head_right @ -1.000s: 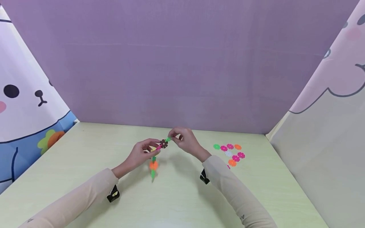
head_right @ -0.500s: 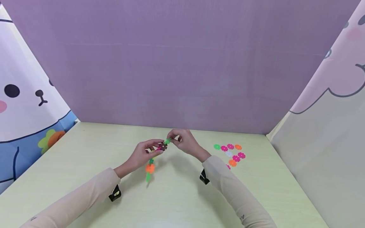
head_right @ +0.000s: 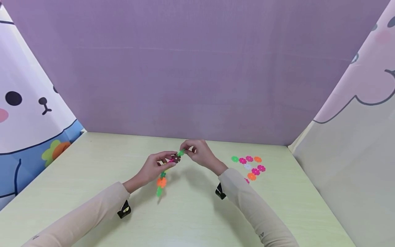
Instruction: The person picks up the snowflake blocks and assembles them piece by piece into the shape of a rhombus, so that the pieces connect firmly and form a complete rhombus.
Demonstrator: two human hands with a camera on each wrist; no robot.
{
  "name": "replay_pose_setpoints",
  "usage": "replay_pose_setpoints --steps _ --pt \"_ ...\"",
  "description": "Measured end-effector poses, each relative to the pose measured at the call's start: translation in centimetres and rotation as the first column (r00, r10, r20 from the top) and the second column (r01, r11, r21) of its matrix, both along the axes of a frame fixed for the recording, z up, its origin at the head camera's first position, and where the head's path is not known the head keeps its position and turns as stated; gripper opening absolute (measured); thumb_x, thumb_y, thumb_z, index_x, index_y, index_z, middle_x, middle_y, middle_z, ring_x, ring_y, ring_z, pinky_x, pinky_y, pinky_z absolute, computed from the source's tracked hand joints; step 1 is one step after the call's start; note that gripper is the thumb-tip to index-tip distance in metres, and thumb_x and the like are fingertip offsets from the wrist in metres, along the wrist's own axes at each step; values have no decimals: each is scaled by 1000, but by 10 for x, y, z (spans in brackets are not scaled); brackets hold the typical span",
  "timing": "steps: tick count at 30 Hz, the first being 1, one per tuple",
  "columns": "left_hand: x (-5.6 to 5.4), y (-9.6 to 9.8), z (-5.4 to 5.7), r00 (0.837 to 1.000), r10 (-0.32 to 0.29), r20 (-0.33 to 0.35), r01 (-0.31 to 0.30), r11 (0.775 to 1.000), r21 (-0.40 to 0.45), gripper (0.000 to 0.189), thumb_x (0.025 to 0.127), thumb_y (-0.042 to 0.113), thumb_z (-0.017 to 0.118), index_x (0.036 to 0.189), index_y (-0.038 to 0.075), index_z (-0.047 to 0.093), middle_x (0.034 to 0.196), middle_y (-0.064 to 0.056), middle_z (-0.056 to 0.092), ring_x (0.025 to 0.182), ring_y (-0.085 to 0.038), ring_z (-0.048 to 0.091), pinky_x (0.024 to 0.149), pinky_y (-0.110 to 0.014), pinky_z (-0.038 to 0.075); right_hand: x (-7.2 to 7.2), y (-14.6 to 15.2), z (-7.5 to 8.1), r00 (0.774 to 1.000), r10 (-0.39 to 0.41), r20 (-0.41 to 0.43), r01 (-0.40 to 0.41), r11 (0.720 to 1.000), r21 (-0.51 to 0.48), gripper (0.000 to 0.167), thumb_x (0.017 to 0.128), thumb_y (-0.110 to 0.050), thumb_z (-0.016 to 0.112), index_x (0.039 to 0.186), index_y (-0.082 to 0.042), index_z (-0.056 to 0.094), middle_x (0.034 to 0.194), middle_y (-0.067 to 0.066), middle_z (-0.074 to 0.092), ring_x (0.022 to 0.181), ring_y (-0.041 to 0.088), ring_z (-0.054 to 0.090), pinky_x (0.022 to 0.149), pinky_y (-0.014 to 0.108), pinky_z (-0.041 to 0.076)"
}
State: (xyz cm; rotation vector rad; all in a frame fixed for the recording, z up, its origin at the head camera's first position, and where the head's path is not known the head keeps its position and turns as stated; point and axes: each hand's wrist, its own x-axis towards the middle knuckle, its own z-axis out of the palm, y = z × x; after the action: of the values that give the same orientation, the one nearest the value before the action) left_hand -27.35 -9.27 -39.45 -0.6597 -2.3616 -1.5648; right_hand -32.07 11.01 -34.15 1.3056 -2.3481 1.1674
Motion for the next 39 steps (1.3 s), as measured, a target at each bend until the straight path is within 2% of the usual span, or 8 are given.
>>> replay_pose_setpoints --steps 10,15,17,22,24,27,32,39 --pt "2 -3 1 1000 -13 -16 13 1000 -23 36 81 20 69 115 11 64 89 -3 70 75 -19 58 59 -24 46 25 -6 20 999 23 -28 -24 999 -27 11 77 15 60 81 6 65 81 19 68 71 31 65 58 33 52" --pt "3 -3 0 999 -27 -26 26 999 -36 36 81 19 68 116 10 63 90 -5 70 73 -15 58 60 -26 48 29 -7 21 999 32 -42 -34 999 -35 12 76 17 60 81 7 65 78 20 67 69 31 63 59 29 52" --pt "9 -2 8 999 -34 -21 33 998 -45 36 82 15 67 116 6 63 91 -8 70 72 -18 58 58 -24 47 29 -7 19 999 34 -37 -36 999 -38 12 76 18 59 81 8 65 78 20 67 68 32 63 59 31 53" --pt "9 -2 7 999 -38 -20 37 998 -50 35 82 15 67 116 6 63 93 -7 71 68 -15 56 56 -21 46 31 -8 18 999 32 -35 -34 998 -50 13 75 19 59 81 9 65 78 21 67 67 33 63 58 35 53" --pt "4 -3 -1 999 -36 -22 34 998 -50 36 82 18 67 116 9 63 94 -4 71 66 -10 55 56 -20 46 31 -7 17 999 32 -33 -33 998 -52 13 75 19 59 80 10 65 78 21 67 67 33 64 58 35 53" --pt "7 -1 3 999 -42 -3 42 998 -56 35 82 15 66 116 6 63 95 -8 71 66 -15 55 55 -20 45 31 -7 17 999 37 -16 -37 998 -49 12 75 19 59 81 10 64 78 22 67 67 33 64 59 35 54" --pt "21 0 20 998 -69 7 69 996 -60 34 83 7 65 116 -2 61 96 -15 70 65 -23 54 54 -20 44 31 -6 17 999 47 25 -46 998 -40 12 75 19 59 82 10 64 79 22 67 69 34 63 60 35 54" --pt "27 -1 28 997 -81 5 81 994 -72 33 82 5 65 113 -5 61 95 -17 69 64 -18 53 53 -19 43 31 -6 17 996 54 73 -52 998 -27 11 76 18 59 83 11 64 80 23 67 70 34 63 61 35 54"
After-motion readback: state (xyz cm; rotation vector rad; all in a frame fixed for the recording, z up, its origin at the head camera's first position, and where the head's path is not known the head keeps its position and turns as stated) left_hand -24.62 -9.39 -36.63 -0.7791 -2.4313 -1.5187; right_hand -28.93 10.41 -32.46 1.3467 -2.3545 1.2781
